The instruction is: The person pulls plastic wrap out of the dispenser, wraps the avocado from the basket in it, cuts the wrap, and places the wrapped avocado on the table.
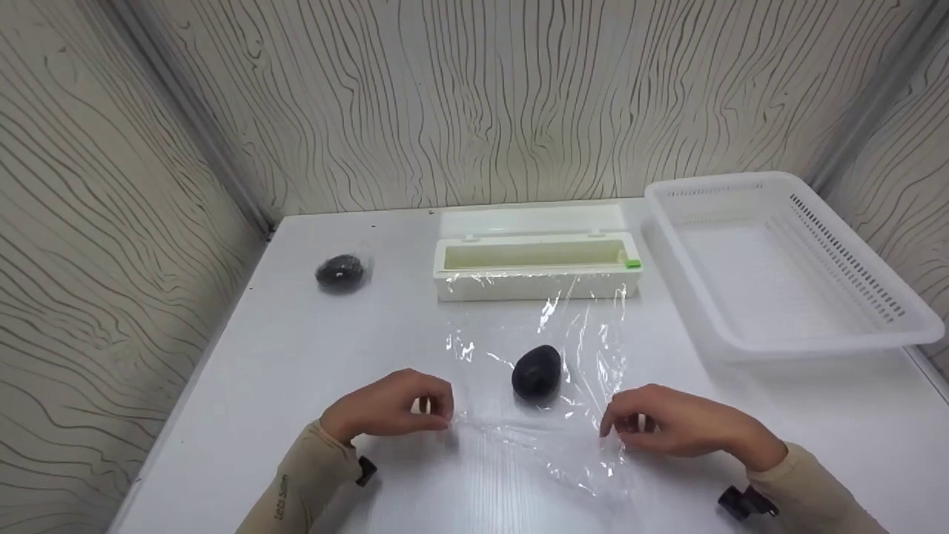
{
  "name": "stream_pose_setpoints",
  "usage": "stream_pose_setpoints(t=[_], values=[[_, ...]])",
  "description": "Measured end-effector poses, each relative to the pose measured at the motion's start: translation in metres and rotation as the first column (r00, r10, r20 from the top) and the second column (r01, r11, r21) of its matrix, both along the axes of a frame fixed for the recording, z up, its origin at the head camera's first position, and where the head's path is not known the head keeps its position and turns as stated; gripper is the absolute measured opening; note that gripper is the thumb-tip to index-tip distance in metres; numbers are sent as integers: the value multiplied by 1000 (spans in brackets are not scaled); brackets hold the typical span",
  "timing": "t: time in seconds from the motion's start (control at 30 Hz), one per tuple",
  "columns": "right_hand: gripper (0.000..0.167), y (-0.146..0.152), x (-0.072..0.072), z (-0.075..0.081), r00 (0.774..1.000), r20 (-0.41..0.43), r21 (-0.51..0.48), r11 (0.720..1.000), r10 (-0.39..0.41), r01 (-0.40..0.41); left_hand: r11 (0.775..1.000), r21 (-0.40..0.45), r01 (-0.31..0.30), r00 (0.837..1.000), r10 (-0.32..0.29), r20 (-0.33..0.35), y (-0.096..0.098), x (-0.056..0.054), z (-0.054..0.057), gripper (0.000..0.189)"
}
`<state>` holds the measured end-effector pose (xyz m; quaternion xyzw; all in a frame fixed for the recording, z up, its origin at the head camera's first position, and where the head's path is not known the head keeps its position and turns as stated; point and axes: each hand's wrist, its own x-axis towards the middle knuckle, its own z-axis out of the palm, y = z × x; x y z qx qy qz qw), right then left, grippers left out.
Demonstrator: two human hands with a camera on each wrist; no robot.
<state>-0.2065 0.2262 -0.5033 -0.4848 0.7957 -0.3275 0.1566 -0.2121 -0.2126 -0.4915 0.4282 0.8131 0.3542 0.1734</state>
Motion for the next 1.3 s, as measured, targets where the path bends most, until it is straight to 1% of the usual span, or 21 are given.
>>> stream_pose_setpoints(t=[0.07, 0.17, 0.23, 0.3, 0.33, 0.43, 0.5, 0.63, 0.7, 0.8, 0.9, 1.03, 1.17, 1.3], values=[[30, 0, 0, 1, 1000, -11, -46, 999, 21, -22, 1000, 18, -9, 1000, 9, 7, 0, -2, 1, 10], [22, -3, -2, 1, 997, -77, -88, 996, 12, -19, 999, 28, -39, 999, 39, 20, -1, -5, 4, 8], [19, -5, -3, 0, 992, -128, -97, 995, -6, -7, 998, 27, -57, 998, 56, 30, -1, -7, 4, 7], [23, -6, -4, -2, 985, -169, -97, 995, -19, 3, 997, 31, -70, 997, 68, 42, -1, -8, 5, 6], [24, -6, -5, -2, 984, -176, -99, 995, -20, 2, 997, 32, -72, 997, 71, 44, -1, -8, 5, 6], [23, -6, -6, -2, 985, -167, -93, 996, -31, 15, 996, 37, -81, 996, 80, 50, -1, -9, 7, 6], [19, -5, -7, -1, 986, -158, -94, 995, -44, 29, 995, 44, -89, 995, 87, 47, -2, -11, 7, 6], [19, -4, -11, 2, 987, -135, -112, 991, -89, 74, 991, 62, -117, 993, 115, 35, -2, -16, 9, 6], [21, -3, -15, 4, 987, -104, -129, 986, -122, 108, 988, 77, -132, 991, 130, 32, -1, -19, 10, 7], [23, -3, -20, 6, 979, -34, -147, 970, -200, 193, 981, 103, -163, 987, 160, 30, 0, -25, 12, 8], [26, -4, -27, 8, 957, 42, -154, 945, -286, 289, 971, 120, -205, 979, 204, 20, 3, -31, 13, 9], [30, -8, -36, 8, 917, 95, -127, 909, -388, 398, 950, 129, -283, 958, 286, -7, 9, -39, 11, 10], [36, -13, -45, 7, 879, 102, -80, 877, -465, 473, 925, 109, -364, 928, 370, -38, 16, -46, 9, 10], [39, -16, -54, 5, 837, 127, -53, 839, -533, 542, 892, 80, -445, 891, 450, -61, 24, -51, 7, 9]])
